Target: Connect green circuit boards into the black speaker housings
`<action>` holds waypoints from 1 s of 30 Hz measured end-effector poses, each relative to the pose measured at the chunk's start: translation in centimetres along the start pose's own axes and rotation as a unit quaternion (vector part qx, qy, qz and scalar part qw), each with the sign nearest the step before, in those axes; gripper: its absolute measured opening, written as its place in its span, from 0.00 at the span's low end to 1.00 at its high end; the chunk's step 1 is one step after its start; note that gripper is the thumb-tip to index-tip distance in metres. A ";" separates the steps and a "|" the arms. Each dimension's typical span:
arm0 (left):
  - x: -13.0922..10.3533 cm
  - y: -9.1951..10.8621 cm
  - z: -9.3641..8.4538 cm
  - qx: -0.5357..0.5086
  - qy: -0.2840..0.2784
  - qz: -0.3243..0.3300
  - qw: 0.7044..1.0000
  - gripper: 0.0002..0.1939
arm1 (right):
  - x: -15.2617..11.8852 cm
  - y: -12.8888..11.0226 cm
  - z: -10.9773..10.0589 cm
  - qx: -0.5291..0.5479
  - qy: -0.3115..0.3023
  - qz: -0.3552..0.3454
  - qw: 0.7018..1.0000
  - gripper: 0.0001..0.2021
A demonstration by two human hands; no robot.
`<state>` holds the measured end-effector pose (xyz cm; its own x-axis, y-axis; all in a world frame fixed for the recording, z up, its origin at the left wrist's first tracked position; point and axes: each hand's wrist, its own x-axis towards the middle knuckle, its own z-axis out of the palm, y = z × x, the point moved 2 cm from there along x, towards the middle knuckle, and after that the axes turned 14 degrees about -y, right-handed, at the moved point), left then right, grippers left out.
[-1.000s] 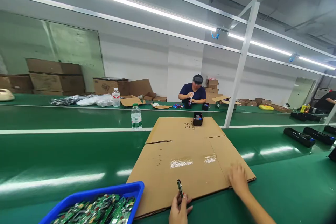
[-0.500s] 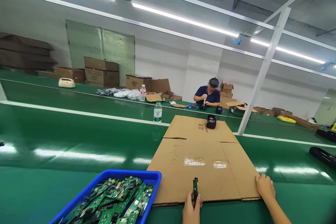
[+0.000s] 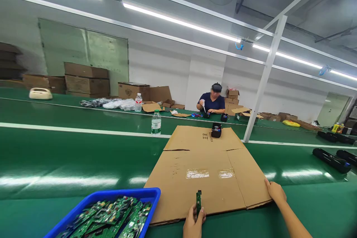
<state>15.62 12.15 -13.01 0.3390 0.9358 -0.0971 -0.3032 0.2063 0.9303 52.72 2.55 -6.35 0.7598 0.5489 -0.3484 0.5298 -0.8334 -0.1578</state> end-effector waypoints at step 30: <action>0.4 -2.0 1.2 0.088 -0.055 0.016 0.994 0.29 | -0.9 -8.3 2.1 -0.146 0.122 -0.067 0.979 0.16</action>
<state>17.40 11.75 -14.47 0.4300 0.9021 -0.0353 -0.1578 0.1136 0.9809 46.81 8.84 -6.69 0.7240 0.6815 -0.1063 0.6897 -0.7176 0.0970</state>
